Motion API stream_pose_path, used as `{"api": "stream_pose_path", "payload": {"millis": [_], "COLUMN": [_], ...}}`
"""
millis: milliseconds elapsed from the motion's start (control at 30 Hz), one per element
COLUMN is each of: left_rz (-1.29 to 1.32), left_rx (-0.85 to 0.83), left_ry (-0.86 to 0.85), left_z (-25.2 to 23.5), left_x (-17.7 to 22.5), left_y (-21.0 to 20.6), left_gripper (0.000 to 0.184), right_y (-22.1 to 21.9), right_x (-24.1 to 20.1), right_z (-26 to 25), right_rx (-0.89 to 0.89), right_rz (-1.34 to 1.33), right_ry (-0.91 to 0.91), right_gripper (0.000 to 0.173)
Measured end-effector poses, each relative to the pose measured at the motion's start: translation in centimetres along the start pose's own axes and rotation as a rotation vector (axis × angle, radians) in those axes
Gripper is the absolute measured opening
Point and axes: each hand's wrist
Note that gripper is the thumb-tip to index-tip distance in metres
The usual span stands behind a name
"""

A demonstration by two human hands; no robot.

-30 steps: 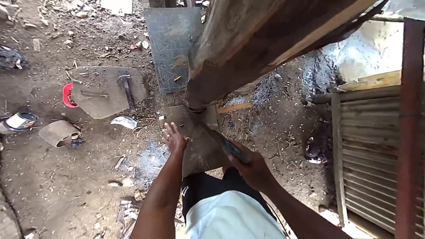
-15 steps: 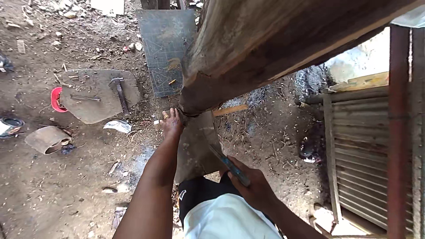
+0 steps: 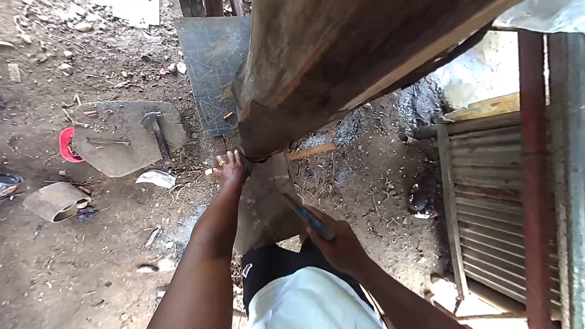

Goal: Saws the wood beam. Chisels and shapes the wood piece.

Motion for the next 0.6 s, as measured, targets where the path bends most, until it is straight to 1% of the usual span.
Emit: {"api": "stream_pose_path", "payload": {"millis": [33,100,267,367,467,600], "left_rz": [0.008,0.018,0.016,0.012,0.004,0.001], "left_rx": [0.003,0.002,-0.005,-0.016,-0.026,-0.03], "left_ry": [0.001,0.009,0.006,0.014,0.015,0.025], "left_z": [0.0,-0.4,-0.2,0.0,-0.1,-0.3], "left_x": [-0.1,-0.3,-0.3,0.0,0.2,0.3], "left_y": [-0.1,0.0,-0.1,0.1,0.5,0.3], "left_gripper": [0.113,0.112,0.113,0.114,0.114,0.114], "right_y": [-0.4,-0.5,1.5,1.9,1.9,2.1], "right_x": [0.2,0.1,-1.8,-2.3,-2.1,-1.8], "right_z": [-0.8,-1.7,1.9,3.2,3.2,3.0], "right_rx": [-0.023,-0.036,0.038,0.058,0.049,0.073], "right_rz": [-0.007,0.018,0.046,-0.018,-0.087,-0.101], "right_ry": [-0.028,-0.022,0.069,0.021,-0.035,-0.079], "right_gripper": [0.047,0.048,0.045,0.045,0.045,0.045]}}
Point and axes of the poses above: each hand's wrist, its own z-axis away from the middle knuckle, its own y-axis out of the back of the hand, x = y × z, and after that the axes turned 15 degrees about x, right-handed
